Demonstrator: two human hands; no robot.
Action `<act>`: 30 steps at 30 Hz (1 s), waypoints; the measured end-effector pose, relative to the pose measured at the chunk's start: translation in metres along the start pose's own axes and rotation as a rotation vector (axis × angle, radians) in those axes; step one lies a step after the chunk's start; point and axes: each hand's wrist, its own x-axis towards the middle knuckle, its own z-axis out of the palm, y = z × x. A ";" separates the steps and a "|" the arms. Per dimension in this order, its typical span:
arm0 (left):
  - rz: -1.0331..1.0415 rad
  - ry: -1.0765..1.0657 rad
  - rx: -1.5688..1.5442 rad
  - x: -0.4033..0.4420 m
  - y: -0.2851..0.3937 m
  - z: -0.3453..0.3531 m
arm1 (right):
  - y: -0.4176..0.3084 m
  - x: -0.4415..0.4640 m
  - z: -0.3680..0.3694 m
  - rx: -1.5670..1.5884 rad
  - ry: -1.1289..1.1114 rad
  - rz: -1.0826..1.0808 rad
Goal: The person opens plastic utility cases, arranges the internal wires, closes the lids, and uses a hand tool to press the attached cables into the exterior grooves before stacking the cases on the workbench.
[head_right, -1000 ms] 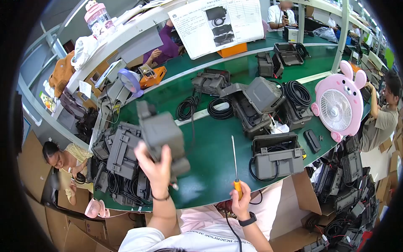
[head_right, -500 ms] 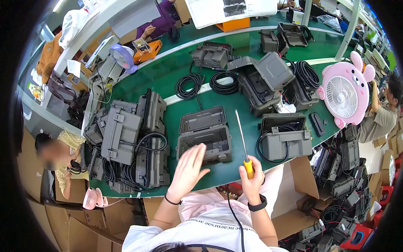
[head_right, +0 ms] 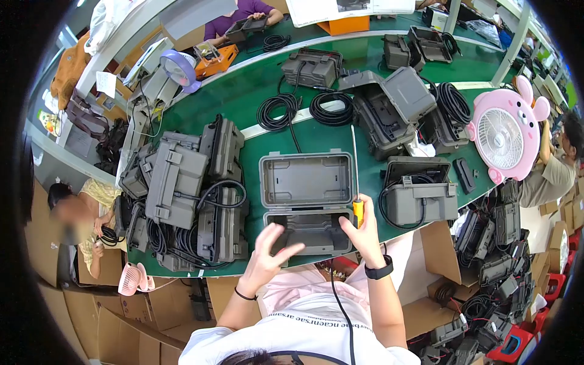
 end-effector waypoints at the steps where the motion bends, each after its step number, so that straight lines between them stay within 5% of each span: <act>1: -0.127 0.040 -0.062 -0.010 -0.006 0.010 | 0.001 -0.003 -0.002 0.024 -0.006 -0.003; 4: -0.257 0.304 -0.084 -0.011 0.001 0.011 | 0.002 -0.009 -0.004 0.040 0.012 -0.015; 11: -0.525 0.102 -0.545 -0.005 -0.001 -0.020 | 0.003 -0.011 -0.006 0.038 -0.006 -0.025; 15: -0.388 -0.233 -0.659 -0.003 -0.014 -0.054 | 0.003 -0.010 -0.006 0.037 0.004 -0.030; 19: -0.045 -0.311 -0.927 0.000 -0.038 -0.051 | 0.003 -0.008 -0.005 0.071 -0.001 -0.013; 22: -0.487 -0.228 -1.481 0.002 -0.028 -0.047 | 0.008 -0.007 -0.007 0.032 0.022 -0.006; 27: -0.551 -0.168 -1.406 0.035 -0.007 -0.048 | 0.004 -0.008 -0.005 -0.005 0.022 -0.009; 30: -0.459 -0.035 -0.913 0.049 0.004 -0.031 | 0.000 -0.009 -0.003 0.003 0.011 -0.005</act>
